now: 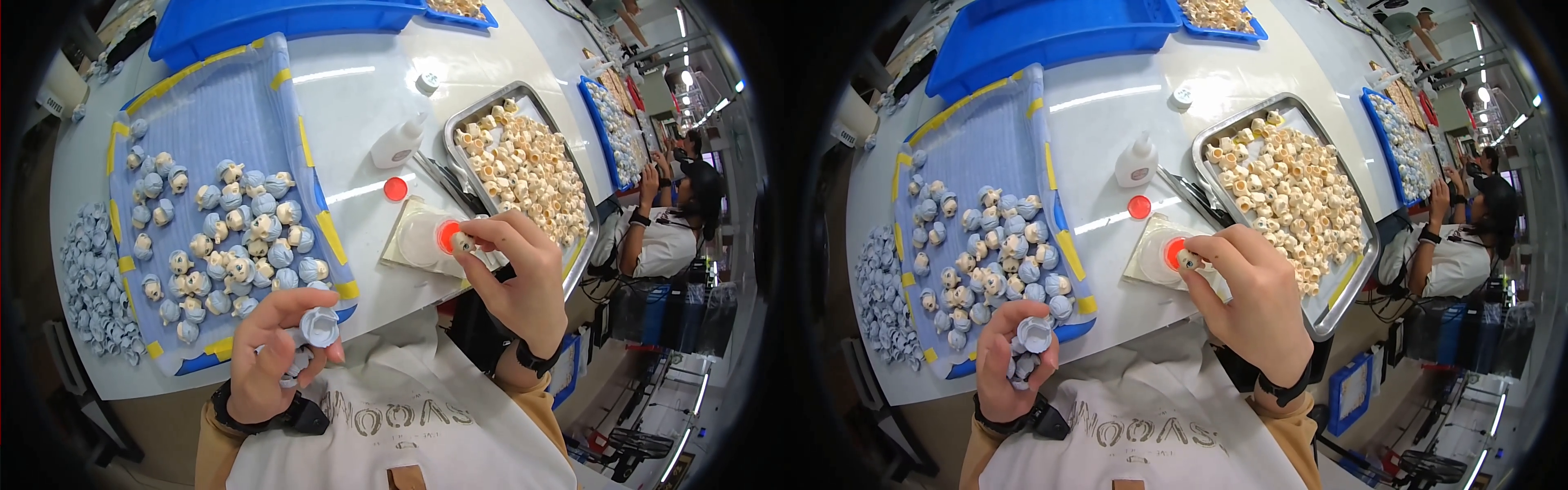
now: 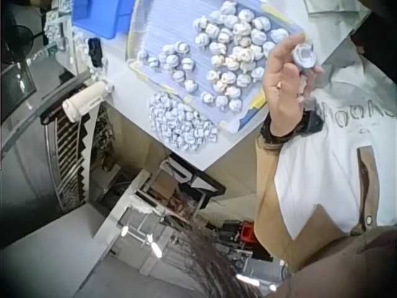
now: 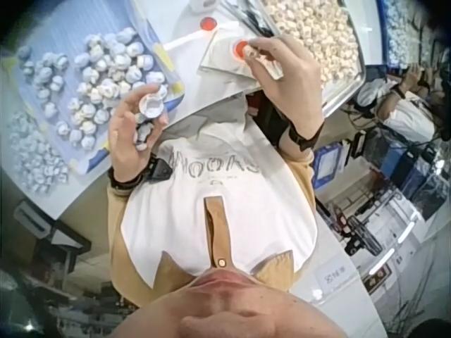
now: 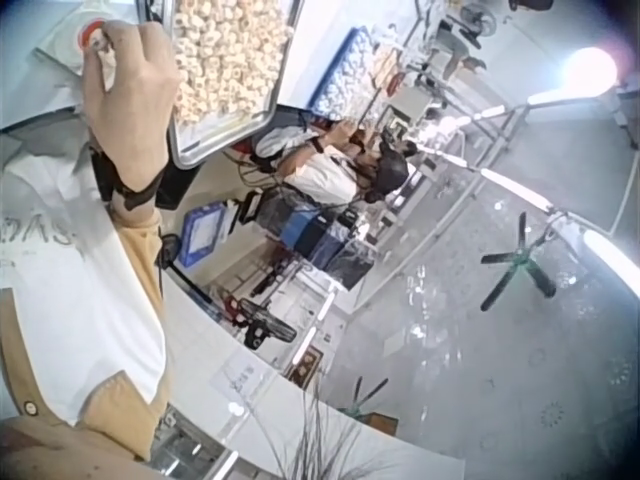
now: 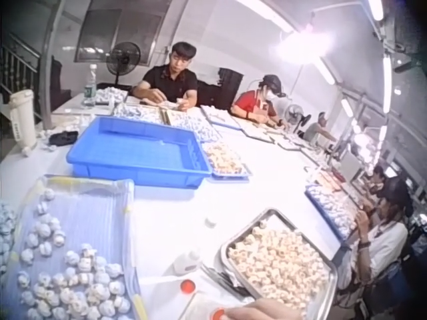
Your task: The person is assembling small white and blue plastic toy components at a workbench.
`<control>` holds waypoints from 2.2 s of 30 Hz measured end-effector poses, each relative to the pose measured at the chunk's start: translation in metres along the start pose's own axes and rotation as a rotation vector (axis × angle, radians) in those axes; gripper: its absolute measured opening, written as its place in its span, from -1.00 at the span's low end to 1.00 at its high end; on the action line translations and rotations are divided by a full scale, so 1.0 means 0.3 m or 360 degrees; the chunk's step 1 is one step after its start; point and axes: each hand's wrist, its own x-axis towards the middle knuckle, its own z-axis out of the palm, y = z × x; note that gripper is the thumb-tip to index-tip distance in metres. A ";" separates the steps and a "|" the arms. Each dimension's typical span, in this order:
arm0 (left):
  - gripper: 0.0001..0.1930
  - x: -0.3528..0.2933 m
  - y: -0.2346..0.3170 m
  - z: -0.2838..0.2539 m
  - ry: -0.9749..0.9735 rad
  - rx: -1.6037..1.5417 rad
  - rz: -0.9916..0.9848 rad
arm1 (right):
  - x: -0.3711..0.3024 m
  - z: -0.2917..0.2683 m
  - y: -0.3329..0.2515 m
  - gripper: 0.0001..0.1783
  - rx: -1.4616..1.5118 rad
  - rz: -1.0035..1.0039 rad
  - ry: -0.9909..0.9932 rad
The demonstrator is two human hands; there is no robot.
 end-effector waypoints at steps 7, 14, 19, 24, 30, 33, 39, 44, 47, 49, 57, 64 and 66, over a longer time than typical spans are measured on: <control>-0.53 -0.004 -0.004 0.006 -0.0055 0.0180 0.0188 | -0.011 0.006 -0.006 -0.77 0.0043 0.0024 0.0097; -0.60 -0.007 -0.005 0.008 -0.0125 0.0233 0.0042 | -0.069 0.054 0.020 -0.71 0.0206 -0.0016 0.0301; -0.63 0.008 -0.013 0.024 -0.0088 0.0435 -0.0015 | -0.096 0.080 -0.106 -0.57 0.0986 -0.0463 0.0338; -0.66 0.014 -0.017 0.027 -0.0114 0.0525 0.0067 | -0.081 0.104 -0.132 -0.57 0.0863 -0.0524 0.0086; -0.68 -0.004 0.003 0.007 -0.0243 0.0767 0.0108 | -0.081 0.123 -0.135 -0.59 0.0726 -0.0668 -0.0101; -0.70 -0.018 0.008 -0.002 -0.0209 0.0585 -0.0090 | -0.094 0.143 -0.169 -0.51 0.0424 -0.0810 0.0164; -0.68 0.004 -0.040 0.006 -0.0152 0.0427 0.0088 | -0.096 0.196 -0.175 -0.46 0.0125 -0.0728 0.0407; -0.63 -0.006 -0.020 0.017 -0.0143 0.0445 -0.0194 | -0.095 0.229 -0.181 -0.62 0.0154 -0.0671 0.0411; -0.61 -0.013 -0.027 0.014 -0.0186 0.0517 -0.0132 | -0.101 0.229 -0.188 -0.63 0.0196 -0.0675 0.0445; -0.61 -0.016 -0.030 0.011 -0.0211 0.0560 -0.0096 | -0.108 0.230 -0.190 -0.63 0.0210 -0.0672 0.0454; -0.59 -0.007 -0.042 0.010 -0.0253 0.0673 0.0058 | -0.118 0.237 -0.173 -0.61 0.0284 -0.0679 0.0458; -0.60 -0.030 -0.046 0.019 -0.0182 0.0471 -0.0025 | -0.115 0.267 -0.162 -0.46 0.0668 -0.0715 0.0377; -0.59 -0.029 -0.047 0.012 -0.0197 0.0469 -0.0008 | -0.112 0.255 -0.166 -0.50 0.0764 -0.0694 0.0280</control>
